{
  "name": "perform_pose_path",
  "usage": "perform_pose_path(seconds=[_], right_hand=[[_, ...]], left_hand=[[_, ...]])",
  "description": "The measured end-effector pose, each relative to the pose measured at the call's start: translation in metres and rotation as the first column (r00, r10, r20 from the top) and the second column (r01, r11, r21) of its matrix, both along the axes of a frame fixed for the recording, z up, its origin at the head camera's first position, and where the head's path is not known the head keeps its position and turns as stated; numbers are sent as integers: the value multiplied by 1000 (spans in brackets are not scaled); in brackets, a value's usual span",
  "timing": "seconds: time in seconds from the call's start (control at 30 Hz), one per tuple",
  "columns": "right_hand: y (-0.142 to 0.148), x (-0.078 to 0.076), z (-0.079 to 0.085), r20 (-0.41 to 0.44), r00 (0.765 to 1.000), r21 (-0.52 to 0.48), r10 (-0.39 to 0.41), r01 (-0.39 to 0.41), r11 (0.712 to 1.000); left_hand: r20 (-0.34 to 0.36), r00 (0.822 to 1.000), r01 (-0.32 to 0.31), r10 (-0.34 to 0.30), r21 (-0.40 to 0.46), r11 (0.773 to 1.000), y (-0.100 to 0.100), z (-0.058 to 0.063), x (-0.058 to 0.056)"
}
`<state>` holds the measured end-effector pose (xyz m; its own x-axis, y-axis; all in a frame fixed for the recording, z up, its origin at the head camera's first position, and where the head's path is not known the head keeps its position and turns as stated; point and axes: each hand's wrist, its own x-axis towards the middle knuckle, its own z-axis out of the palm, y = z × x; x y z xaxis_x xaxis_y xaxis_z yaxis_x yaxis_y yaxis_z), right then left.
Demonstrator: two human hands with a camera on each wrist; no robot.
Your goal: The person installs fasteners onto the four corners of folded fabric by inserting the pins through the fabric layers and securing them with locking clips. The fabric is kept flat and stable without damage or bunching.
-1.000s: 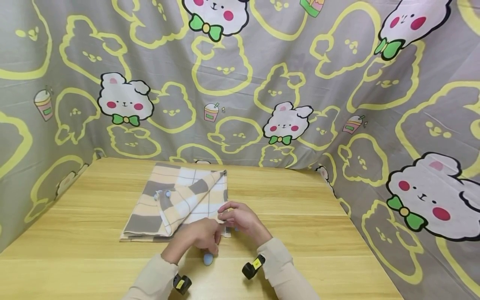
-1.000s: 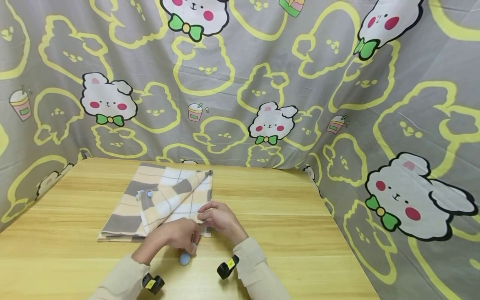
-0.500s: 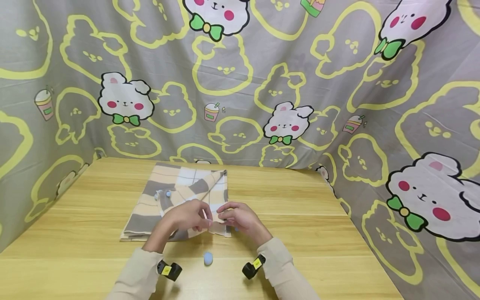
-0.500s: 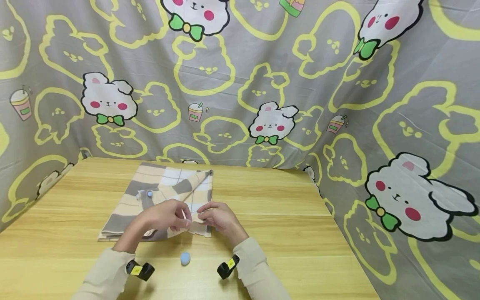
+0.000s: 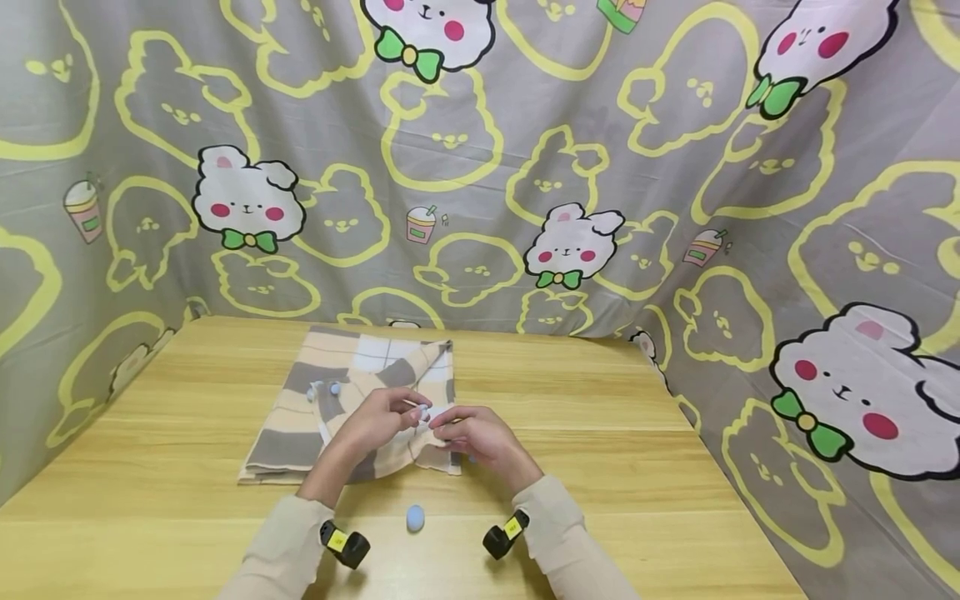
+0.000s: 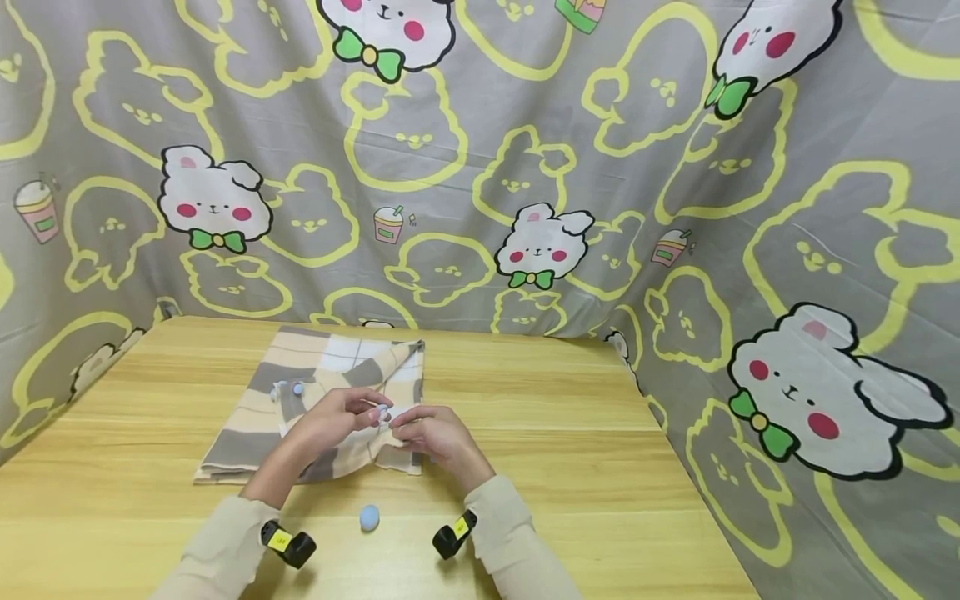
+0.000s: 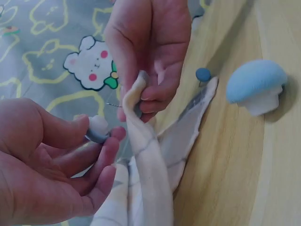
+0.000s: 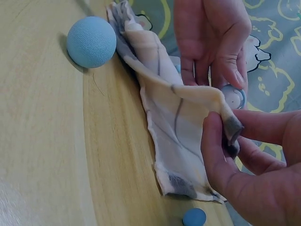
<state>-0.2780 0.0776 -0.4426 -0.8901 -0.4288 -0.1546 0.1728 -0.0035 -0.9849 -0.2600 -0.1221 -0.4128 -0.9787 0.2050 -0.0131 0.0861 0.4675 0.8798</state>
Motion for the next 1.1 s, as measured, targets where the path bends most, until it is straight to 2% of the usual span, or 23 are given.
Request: perform_pose_path(seconds=[0.13, 0.47, 0.8, 1.1], right_hand=[[0, 0, 0, 0, 1000, -10, 11, -11, 1000], [-1, 0, 0, 9, 1000, -19, 2, -2, 1000], [-2, -1, 0, 22, 1000, -1, -21, 21, 1000], [-1, 1, -1, -3, 1000, 14, -20, 20, 1000]], left_hand=[[35, 999, -2, 1, 49, 999, -1, -2, -1], [42, 999, 23, -29, 125, 992, 1, -6, -1], [36, 999, 5, -9, 111, 994, 1, -6, -1], [15, 1000, -6, 5, 79, 997, 1, -6, -2]])
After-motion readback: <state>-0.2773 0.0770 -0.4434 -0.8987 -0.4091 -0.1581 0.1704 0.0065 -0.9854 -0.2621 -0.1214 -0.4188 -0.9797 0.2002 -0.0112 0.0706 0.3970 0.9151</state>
